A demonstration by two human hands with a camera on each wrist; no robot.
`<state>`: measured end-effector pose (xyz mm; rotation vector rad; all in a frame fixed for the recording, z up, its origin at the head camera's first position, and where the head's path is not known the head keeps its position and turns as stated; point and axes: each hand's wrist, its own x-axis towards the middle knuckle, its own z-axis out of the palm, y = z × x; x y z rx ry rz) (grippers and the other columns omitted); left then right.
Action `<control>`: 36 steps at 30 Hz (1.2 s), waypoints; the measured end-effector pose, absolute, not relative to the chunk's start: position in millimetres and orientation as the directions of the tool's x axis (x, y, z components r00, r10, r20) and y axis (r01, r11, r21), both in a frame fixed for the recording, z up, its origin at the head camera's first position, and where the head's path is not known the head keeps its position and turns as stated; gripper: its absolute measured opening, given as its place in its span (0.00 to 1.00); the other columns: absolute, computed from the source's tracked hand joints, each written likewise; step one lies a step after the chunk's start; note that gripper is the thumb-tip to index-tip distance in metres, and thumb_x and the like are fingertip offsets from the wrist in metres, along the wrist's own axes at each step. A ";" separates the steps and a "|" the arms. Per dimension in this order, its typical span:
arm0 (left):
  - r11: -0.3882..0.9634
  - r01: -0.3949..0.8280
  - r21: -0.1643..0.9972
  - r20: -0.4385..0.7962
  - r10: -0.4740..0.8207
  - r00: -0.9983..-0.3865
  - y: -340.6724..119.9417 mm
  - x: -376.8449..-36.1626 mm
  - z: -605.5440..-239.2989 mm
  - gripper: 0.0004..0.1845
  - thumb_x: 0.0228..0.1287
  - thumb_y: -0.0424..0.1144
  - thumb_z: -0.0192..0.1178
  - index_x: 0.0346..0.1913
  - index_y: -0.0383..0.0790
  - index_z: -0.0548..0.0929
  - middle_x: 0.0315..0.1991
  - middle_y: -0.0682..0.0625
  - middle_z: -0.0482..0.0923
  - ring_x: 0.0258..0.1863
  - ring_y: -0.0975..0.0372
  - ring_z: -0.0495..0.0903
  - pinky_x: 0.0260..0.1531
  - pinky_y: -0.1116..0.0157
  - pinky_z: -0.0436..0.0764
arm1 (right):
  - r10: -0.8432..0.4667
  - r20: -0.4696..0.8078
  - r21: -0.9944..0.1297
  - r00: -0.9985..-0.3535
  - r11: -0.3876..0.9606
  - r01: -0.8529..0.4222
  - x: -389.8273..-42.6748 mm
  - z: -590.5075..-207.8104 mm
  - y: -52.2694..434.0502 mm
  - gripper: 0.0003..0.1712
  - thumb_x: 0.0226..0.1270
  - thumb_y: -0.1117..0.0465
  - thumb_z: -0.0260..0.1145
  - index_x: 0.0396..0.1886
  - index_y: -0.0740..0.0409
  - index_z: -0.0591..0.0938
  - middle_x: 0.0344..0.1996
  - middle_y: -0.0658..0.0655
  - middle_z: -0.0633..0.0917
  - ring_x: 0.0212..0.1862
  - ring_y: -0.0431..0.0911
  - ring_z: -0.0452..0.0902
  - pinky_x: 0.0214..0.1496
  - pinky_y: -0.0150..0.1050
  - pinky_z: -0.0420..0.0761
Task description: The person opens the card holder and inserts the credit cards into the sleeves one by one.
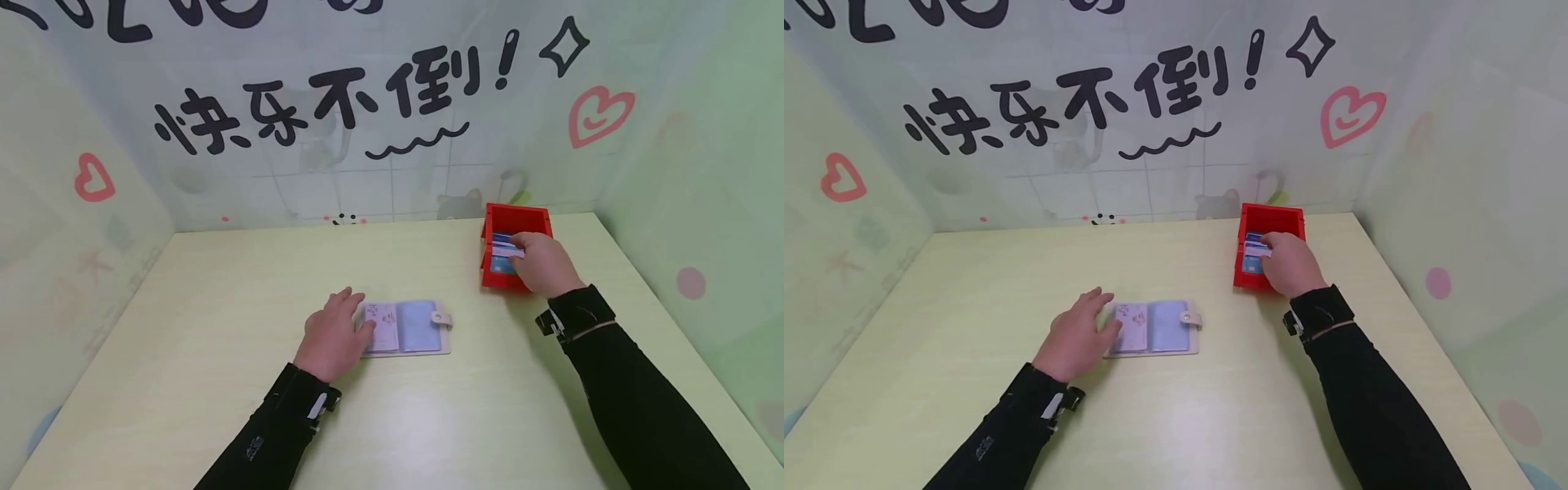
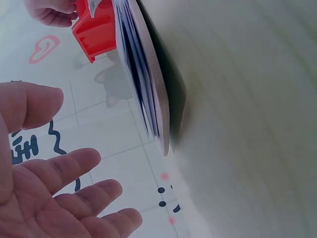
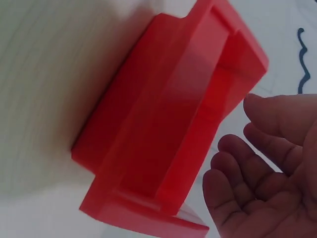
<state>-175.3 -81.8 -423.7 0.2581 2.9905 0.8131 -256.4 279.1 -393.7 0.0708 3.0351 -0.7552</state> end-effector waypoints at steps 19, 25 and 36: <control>0.836 0.145 0.529 0.007 0.166 -0.986 -83.2 -175.0 -423.5 0.31 0.76 0.48 0.60 0.75 0.38 0.74 0.81 0.37 0.63 0.82 0.36 0.56 0.75 0.33 0.60 | -0.083 -0.146 -0.130 -0.986 0.989 -0.064 -285.7 -405.4 278.5 0.30 0.68 0.65 0.72 0.69 0.67 0.79 0.54 0.67 0.87 0.52 0.60 0.80 0.70 0.61 0.79; 0.836 0.143 0.529 0.010 0.163 -0.987 -82.5 -174.9 -424.5 0.31 0.76 0.49 0.60 0.75 0.38 0.74 0.80 0.38 0.63 0.82 0.36 0.56 0.75 0.32 0.60 | -0.058 -0.168 -0.111 -0.984 0.993 -0.040 -290.0 -408.3 277.0 0.30 0.64 0.66 0.74 0.66 0.66 0.81 0.52 0.66 0.87 0.51 0.60 0.81 0.71 0.61 0.77; 0.844 0.145 0.516 0.014 0.161 -0.987 -81.9 -175.5 -425.2 0.30 0.76 0.49 0.60 0.74 0.39 0.75 0.80 0.38 0.64 0.81 0.36 0.58 0.75 0.32 0.60 | -0.037 -0.186 -0.124 -0.982 0.992 -0.014 -295.5 -408.5 274.1 0.32 0.60 0.68 0.77 0.65 0.65 0.81 0.51 0.65 0.87 0.50 0.60 0.80 0.70 0.61 0.79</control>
